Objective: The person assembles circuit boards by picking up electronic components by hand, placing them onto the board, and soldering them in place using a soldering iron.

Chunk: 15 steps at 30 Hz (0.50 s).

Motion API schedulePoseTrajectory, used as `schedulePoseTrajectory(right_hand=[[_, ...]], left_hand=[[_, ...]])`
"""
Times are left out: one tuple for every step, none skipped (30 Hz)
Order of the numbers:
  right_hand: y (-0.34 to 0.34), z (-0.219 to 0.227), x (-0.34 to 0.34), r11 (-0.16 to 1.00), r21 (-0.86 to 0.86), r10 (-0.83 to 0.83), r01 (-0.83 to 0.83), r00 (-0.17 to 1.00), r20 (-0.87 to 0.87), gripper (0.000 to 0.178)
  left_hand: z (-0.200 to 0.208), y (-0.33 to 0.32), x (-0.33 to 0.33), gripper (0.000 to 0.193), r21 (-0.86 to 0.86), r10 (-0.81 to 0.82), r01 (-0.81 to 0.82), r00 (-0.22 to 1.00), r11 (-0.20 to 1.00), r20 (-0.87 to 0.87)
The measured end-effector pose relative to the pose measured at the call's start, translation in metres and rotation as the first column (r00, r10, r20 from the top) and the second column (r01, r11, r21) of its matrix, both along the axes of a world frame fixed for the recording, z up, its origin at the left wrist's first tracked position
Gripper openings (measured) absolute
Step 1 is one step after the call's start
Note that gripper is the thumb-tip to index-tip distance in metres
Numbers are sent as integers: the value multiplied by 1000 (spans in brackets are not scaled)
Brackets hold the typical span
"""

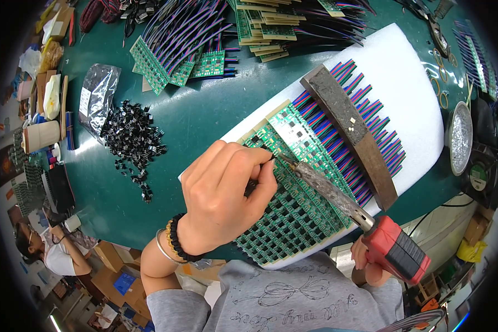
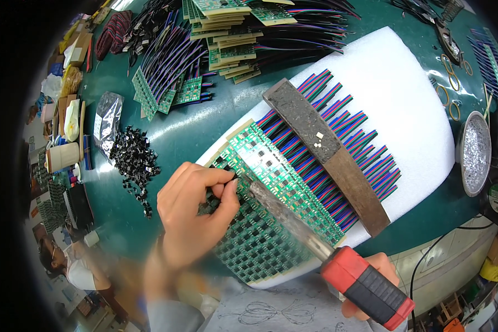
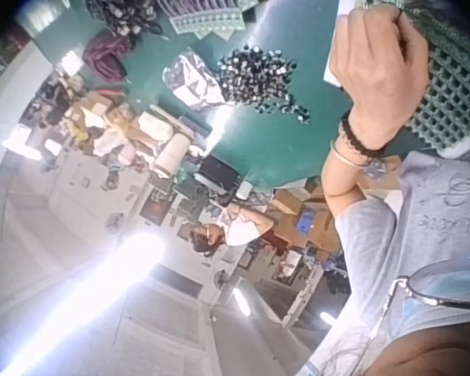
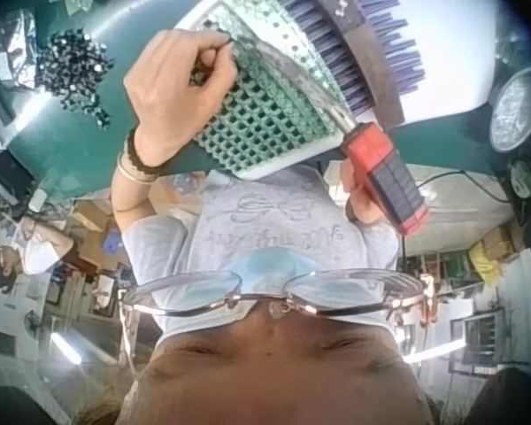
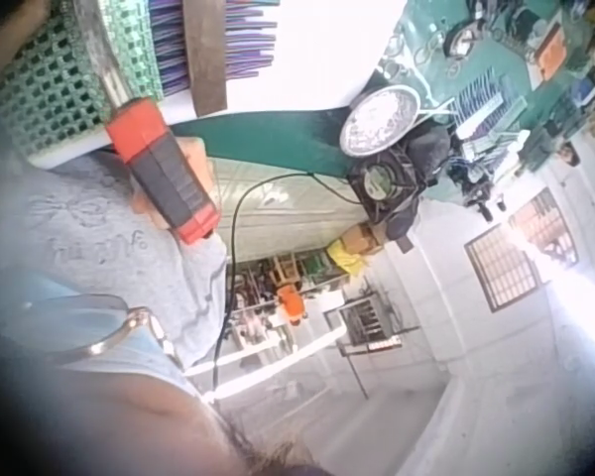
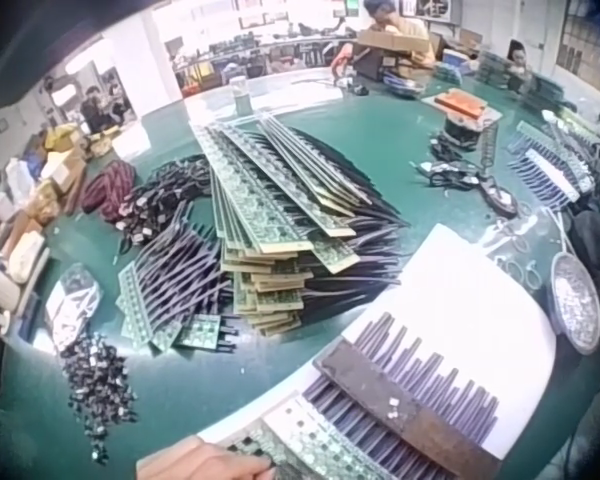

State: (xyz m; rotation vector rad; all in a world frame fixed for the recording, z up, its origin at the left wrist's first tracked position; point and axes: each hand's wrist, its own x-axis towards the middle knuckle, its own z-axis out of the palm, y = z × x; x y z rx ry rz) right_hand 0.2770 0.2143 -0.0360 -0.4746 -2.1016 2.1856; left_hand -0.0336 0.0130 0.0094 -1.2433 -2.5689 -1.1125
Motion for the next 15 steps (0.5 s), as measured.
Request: schedulePoseTrajectory(right_hand=[[1, 0, 2, 1000, -11, 3, -3, 1000, 12, 64], [1, -1, 2, 1000, -22, 3, -2, 1000, 22, 62], [1, -8, 1, 1000, -21, 0, 0, 1000, 21, 62], [1, -20, -2, 992, -126, -3, -26, 974, -228, 50], [-1, -25, -10, 972, -219, -30, -81, 887, -461, 40], [0, -20, -14, 973, -216, -29, -81, 886, -462, 40], [2, -11, -17, 986, -144, 35, -90, 937, -348, 28], [1, -2, -24, 991, -72, 91, -110, 970, -225, 19], [-4, 3, -34, 991, -67, 96, -114, 968, -230, 19], [-11, 5, -47, 969, -239, 5, -67, 968, -252, 14], [-14, 6, -56, 913, -406, -84, -28, 963, -255, 16], [-12, 10, -59, 914, -402, -65, -50, 962, -267, 16], [-11, 14, -62, 965, -245, 24, -94, 961, -274, 47], [-10, 14, -66, 986, -87, 115, -144, 954, -276, 89], [-17, 15, -70, 979, -97, 145, -181, 943, -301, 89]], left_hand=[[0, 0, 0, 21, 1, 0, 0, 1000, 1000, 0], [0, 1, 0, 21, 0, -1, 1, 1000, 1000, 0], [1, 2, 0, 21, 0, -2, 2, 1000, 1000, 1], [1, 3, 0, 21, 2, -4, 4, 1000, 1000, -1], [0, 3, 0, 21, 4, -6, 6, 1000, 1000, 0], [0, 2, -1, 20, 8, -8, 8, 1000, 1000, 0], [0, 2, -1, 20, 11, -9, 9, 1000, 1000, -3], [0, 1, -1, 20, 6, -10, 10, 1000, 1000, 2], [0, 1, -1, 20, 2, -10, 10, 1000, 1000, 5], [1, -2, 0, 20, -1, 6, -6, 1000, 1000, -8], [1, -3, 1, 19, 1, 10, -10, 1000, 1000, -2], [1, -4, 1, 18, 13, 15, -15, 1000, 1000, 6], [1, -4, 1, 18, 14, 38, -38, 999, 999, -7], [-2, -3, 2, 16, 32, 30, -29, 999, 999, -26], [-4, -4, 3, 15, 40, 27, -25, 998, 999, -53]])
